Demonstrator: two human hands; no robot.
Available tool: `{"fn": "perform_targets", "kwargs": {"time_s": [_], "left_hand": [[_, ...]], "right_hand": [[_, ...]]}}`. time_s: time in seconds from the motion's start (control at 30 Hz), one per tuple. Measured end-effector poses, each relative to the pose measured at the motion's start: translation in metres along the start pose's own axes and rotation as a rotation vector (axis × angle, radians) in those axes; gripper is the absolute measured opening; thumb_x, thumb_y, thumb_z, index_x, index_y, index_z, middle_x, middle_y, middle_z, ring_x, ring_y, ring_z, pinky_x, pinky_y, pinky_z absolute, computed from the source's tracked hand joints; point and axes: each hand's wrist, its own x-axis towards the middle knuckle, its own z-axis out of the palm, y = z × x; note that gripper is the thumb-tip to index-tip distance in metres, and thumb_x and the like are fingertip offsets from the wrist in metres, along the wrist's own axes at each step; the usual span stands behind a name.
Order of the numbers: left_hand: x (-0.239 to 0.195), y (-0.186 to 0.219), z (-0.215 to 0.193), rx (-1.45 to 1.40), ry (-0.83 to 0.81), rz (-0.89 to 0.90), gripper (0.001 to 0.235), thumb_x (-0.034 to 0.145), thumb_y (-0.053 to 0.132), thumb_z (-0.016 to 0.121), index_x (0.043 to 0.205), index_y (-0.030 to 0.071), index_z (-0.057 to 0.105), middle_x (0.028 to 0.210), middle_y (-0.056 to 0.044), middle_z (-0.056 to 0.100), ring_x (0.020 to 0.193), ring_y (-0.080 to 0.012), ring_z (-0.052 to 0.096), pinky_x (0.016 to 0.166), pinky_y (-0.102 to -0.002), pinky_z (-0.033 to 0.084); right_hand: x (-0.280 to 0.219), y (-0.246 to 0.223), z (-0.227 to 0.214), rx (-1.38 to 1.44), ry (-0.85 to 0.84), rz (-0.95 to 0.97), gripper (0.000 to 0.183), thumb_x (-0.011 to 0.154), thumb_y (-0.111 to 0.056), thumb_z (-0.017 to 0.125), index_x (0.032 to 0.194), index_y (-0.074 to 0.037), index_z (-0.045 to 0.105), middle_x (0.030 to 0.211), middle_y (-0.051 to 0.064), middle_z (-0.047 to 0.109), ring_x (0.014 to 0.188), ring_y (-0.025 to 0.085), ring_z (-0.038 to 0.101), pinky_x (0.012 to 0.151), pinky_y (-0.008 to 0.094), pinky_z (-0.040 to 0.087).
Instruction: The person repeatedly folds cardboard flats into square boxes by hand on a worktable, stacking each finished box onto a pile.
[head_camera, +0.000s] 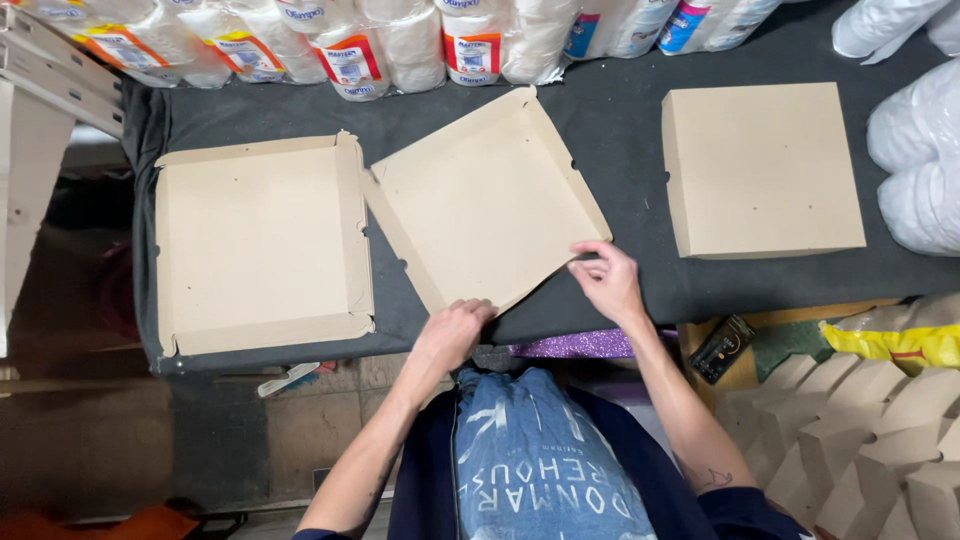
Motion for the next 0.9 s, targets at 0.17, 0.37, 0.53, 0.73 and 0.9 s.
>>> {"fn": "perform_targets", "kwargs": {"time_s": [0.17, 0.37, 0.53, 0.73, 0.9], "left_hand": [[0.003, 0.034, -0.011, -0.39, -0.013, 0.116, 0.054, 0.093, 0.002, 0.06, 0.146, 0.007, 0.05, 0.134, -0.015, 0.063, 0.127, -0.0353, 0.061, 0.104, -0.046, 0.053], [0.002, 0.013, -0.031, -0.43, -0.179, 0.277, 0.096, 0.064, 0.01, 0.093, 0.149, 0.001, 0.049, 0.152, -0.017, 0.053, 0.146, -0.0382, 0.042, 0.124, -0.052, 0.032], [-0.005, -0.019, -0.056, -0.432, -0.098, 0.187, 0.014, 0.089, 0.028, 0.075, 0.1, 0.019, 0.077, 0.097, 0.0, 0.077, 0.107, -0.0242, 0.07, 0.096, -0.043, 0.058], [0.02, -0.008, -0.064, -0.445, -0.001, 0.165, 0.02, 0.099, 0.033, 0.065, 0.101, 0.018, 0.078, 0.095, -0.001, 0.077, 0.102, -0.0243, 0.071, 0.09, -0.04, 0.059], [0.042, 0.001, -0.051, -0.575, 0.054, 0.151, 0.02, 0.101, 0.029, 0.062, 0.105, 0.016, 0.077, 0.1, -0.007, 0.077, 0.105, -0.0308, 0.069, 0.093, -0.045, 0.057]], "right_hand": [[-0.018, -0.027, 0.029, -0.351, -0.189, -0.247, 0.036, 0.081, -0.004, 0.078, 0.114, -0.018, 0.073, 0.143, 0.005, 0.057, 0.132, 0.044, 0.053, 0.107, 0.053, 0.05], [-0.051, -0.028, 0.036, -0.636, -0.344, -0.272, 0.03, 0.074, -0.032, 0.088, 0.101, -0.026, 0.075, 0.142, -0.004, 0.056, 0.122, 0.037, 0.056, 0.102, 0.05, 0.052], [-0.072, -0.011, 0.059, -0.336, -0.313, -0.501, 0.008, 0.086, -0.028, 0.082, 0.087, -0.021, 0.078, 0.099, 0.001, 0.077, 0.082, 0.025, 0.071, 0.073, 0.035, 0.061], [-0.062, -0.012, 0.052, -0.219, -0.127, -0.354, 0.007, 0.082, -0.012, 0.083, 0.084, -0.015, 0.078, 0.091, 0.0, 0.079, 0.066, 0.018, 0.071, 0.057, 0.028, 0.06], [-0.052, -0.01, 0.035, -0.159, -0.092, -0.211, 0.014, 0.084, -0.007, 0.081, 0.097, -0.01, 0.078, 0.096, 0.006, 0.077, 0.082, 0.023, 0.075, 0.067, 0.032, 0.065]]}}
